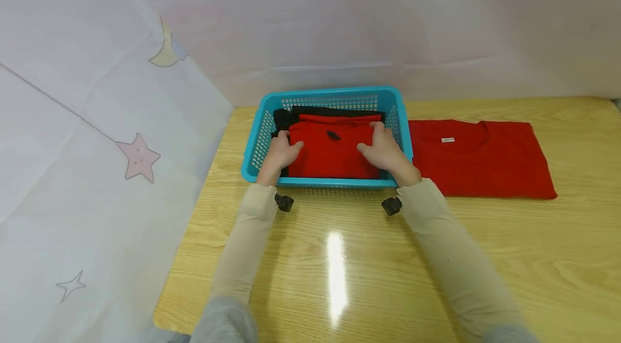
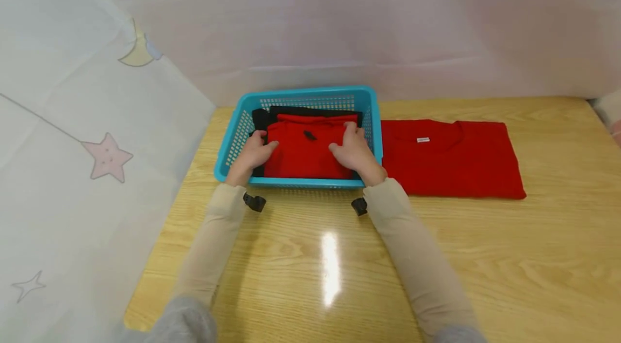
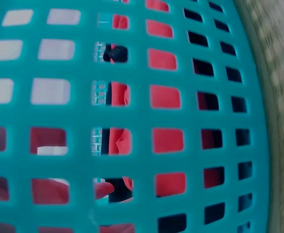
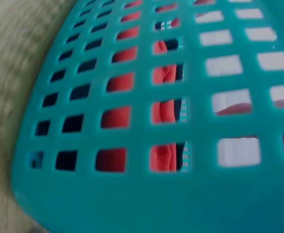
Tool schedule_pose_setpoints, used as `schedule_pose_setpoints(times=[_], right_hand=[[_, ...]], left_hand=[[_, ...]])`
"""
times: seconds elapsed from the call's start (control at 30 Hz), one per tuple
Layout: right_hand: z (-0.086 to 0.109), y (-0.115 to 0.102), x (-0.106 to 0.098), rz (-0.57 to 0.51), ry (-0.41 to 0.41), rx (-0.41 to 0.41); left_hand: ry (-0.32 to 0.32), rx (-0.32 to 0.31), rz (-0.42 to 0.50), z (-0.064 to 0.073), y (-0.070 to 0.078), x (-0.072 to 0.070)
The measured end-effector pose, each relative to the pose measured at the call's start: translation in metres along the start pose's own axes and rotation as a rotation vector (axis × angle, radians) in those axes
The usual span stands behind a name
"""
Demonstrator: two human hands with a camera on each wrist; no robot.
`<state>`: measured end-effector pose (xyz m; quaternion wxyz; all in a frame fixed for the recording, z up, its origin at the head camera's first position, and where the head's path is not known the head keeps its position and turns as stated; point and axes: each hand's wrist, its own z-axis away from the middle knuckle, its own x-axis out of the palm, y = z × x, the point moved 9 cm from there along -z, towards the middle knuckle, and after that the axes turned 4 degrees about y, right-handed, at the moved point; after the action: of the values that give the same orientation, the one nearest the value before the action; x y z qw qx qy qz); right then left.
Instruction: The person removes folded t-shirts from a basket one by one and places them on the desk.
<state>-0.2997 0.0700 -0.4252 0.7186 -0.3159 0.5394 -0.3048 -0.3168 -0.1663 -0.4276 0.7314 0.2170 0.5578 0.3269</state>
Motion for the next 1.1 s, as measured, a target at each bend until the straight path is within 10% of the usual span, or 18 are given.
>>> schedule_pose_setpoints(times=[0.7,1.1], right_hand=[[0.002,0.012,0.008,0.126,-0.108,0.137],[0.000,0.007,0.007,0.086,-0.053,0.067]], left_hand=[[-0.061,-0.041,-0.075,0.004,-0.002,0.005],[-0.054,-0.043,0.000,-0.001,-0.003,0.006]])
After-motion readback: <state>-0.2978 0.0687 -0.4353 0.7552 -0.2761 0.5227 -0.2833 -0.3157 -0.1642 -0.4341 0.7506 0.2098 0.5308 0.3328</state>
